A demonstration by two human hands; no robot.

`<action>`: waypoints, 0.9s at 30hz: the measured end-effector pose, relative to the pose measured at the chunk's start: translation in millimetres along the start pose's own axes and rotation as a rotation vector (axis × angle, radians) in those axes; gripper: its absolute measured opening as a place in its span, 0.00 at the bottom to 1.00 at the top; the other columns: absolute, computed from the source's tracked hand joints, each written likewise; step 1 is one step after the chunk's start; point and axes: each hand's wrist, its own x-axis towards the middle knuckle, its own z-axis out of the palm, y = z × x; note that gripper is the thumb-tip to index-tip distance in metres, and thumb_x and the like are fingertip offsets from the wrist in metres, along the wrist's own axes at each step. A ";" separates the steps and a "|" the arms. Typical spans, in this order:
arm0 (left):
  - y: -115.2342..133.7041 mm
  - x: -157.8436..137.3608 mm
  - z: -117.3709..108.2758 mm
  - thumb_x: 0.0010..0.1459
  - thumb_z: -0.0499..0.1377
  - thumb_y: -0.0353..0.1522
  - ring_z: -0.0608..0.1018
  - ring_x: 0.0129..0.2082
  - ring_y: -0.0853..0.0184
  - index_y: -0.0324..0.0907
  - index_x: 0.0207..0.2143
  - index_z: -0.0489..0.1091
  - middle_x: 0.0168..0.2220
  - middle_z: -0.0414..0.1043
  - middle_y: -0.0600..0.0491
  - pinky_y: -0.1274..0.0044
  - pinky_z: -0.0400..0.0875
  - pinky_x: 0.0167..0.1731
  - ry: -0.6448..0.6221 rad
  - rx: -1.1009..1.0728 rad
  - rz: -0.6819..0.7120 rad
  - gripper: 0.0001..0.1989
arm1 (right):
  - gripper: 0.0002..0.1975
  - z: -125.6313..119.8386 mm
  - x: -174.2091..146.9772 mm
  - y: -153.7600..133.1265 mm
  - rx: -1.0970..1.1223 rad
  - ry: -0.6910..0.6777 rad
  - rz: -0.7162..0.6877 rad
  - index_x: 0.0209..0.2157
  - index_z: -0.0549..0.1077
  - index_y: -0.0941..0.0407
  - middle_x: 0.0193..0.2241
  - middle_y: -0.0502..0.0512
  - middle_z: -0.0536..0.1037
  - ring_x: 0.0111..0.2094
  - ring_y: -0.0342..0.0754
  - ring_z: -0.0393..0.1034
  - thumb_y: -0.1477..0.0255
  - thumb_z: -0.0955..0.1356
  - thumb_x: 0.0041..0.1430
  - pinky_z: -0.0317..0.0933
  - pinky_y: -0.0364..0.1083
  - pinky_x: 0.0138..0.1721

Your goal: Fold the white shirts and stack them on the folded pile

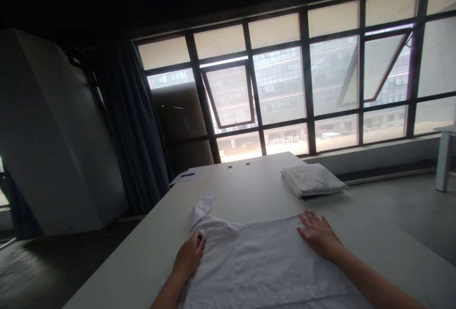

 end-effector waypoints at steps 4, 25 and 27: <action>-5.4 1.0 -6.4 0.73 0.44 0.40 0.81 0.42 0.62 0.47 0.38 0.68 0.41 0.78 0.50 0.76 0.69 0.43 0.079 -0.062 0.033 0.16 | 0.36 0.9 0.4 1.1 0.001 -0.004 -0.004 0.71 0.57 0.54 0.73 0.60 0.51 0.73 0.59 0.42 0.51 0.54 0.68 0.35 0.65 0.70; -13.5 -2.0 -22.2 0.70 0.40 0.42 0.82 0.41 0.54 0.42 0.50 0.70 0.42 0.80 0.43 0.70 0.68 0.38 -0.069 0.099 -0.091 0.23 | 0.34 3.9 -3.7 6.3 0.004 0.046 -0.007 0.69 0.61 0.54 0.71 0.62 0.55 0.73 0.60 0.45 0.54 0.56 0.68 0.38 0.65 0.70; -26.5 -9.1 -30.2 0.70 0.40 0.47 0.81 0.37 0.57 0.43 0.44 0.72 0.37 0.80 0.47 0.72 0.67 0.35 -0.133 0.044 -0.081 0.25 | 0.33 5.1 -4.4 8.4 -0.006 0.062 -0.004 0.69 0.62 0.54 0.71 0.62 0.56 0.72 0.60 0.46 0.55 0.56 0.68 0.39 0.65 0.70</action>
